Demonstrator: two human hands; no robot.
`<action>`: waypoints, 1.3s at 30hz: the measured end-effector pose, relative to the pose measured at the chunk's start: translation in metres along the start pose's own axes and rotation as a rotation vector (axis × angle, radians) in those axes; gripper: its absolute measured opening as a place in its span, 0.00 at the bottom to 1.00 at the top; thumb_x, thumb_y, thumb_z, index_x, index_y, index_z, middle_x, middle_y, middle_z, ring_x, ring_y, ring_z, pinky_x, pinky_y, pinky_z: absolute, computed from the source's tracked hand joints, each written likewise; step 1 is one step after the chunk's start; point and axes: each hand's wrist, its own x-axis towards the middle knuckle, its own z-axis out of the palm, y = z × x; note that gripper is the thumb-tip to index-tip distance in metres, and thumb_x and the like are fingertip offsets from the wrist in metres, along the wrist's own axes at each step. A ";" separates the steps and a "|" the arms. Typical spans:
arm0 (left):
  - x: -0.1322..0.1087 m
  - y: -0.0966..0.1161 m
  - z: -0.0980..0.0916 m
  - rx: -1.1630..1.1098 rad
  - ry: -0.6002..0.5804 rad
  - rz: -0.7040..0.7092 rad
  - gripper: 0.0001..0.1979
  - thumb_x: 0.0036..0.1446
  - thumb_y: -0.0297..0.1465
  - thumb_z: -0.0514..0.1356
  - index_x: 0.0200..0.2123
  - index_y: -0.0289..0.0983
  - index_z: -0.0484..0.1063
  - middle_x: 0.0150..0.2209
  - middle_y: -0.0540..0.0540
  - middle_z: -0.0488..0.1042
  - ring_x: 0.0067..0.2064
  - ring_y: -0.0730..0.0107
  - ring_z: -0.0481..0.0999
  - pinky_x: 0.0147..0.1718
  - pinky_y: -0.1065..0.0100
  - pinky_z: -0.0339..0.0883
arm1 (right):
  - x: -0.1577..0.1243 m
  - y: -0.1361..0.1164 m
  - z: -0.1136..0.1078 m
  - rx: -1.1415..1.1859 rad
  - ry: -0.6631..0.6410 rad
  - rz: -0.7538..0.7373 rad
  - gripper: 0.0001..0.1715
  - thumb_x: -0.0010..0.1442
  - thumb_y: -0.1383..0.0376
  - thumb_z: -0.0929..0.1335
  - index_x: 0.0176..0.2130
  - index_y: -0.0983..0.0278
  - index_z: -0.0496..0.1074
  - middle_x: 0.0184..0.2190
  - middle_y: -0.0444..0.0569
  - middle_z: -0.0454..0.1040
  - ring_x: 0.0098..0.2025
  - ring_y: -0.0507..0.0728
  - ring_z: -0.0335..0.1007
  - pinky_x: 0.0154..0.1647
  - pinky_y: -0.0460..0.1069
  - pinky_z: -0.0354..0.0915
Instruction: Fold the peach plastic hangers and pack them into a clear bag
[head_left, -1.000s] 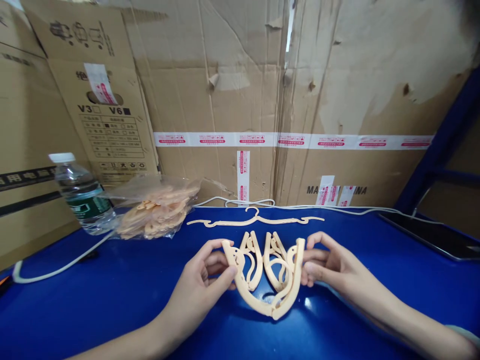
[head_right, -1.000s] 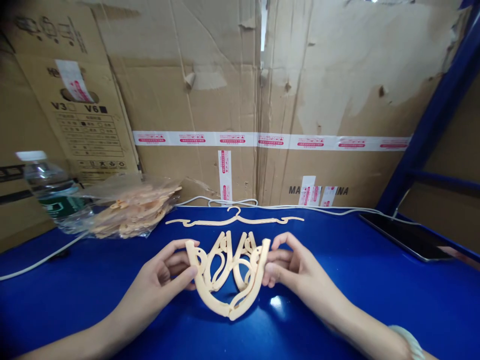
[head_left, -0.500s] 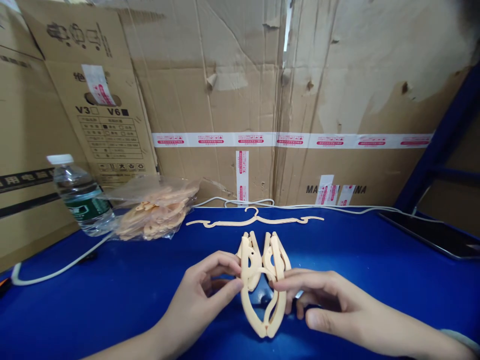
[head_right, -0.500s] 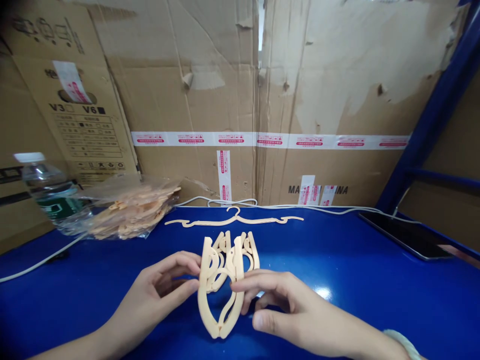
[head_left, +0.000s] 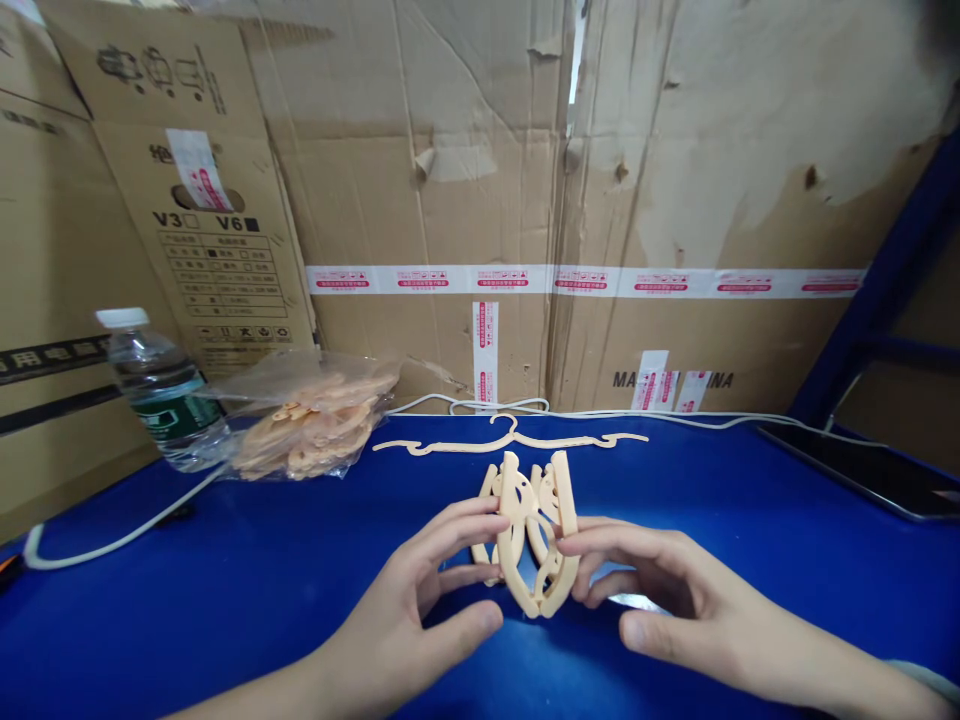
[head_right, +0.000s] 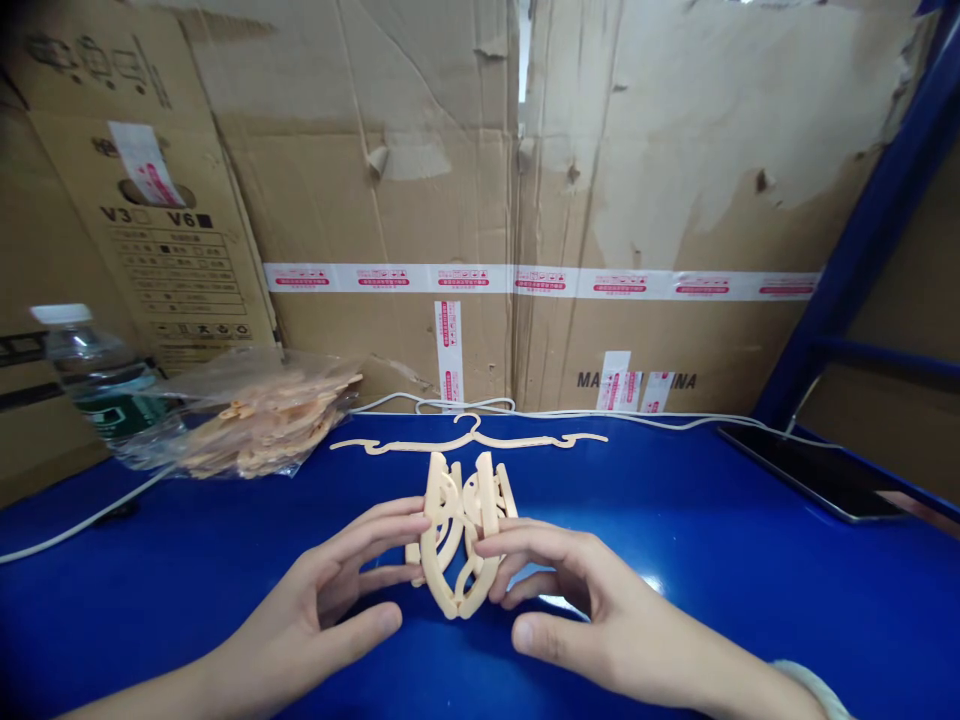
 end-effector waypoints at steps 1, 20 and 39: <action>-0.001 0.000 0.000 0.016 -0.006 -0.003 0.21 0.58 0.30 0.63 0.55 0.46 0.69 0.65 0.44 0.56 0.62 0.52 0.64 0.58 0.56 0.66 | -0.001 0.000 0.000 -0.024 0.004 -0.006 0.27 0.61 0.57 0.70 0.58 0.57 0.67 0.51 0.53 0.72 0.52 0.60 0.70 0.56 0.58 0.65; -0.014 -0.005 -0.001 0.287 -0.066 0.002 0.38 0.54 0.31 0.66 0.66 0.50 0.54 0.70 0.46 0.47 0.69 0.48 0.49 0.62 0.49 0.57 | -0.006 -0.005 0.002 -0.207 0.053 0.054 0.19 0.65 0.55 0.66 0.54 0.56 0.70 0.49 0.51 0.74 0.50 0.59 0.70 0.55 0.57 0.66; -0.017 -0.002 0.002 0.471 0.054 0.102 0.35 0.52 0.29 0.65 0.62 0.52 0.62 0.66 0.48 0.59 0.67 0.48 0.56 0.65 0.48 0.47 | 0.005 -0.005 -0.041 -0.314 0.331 0.181 0.19 0.61 0.50 0.67 0.39 0.63 0.71 0.33 0.46 0.72 0.27 0.51 0.66 0.26 0.45 0.65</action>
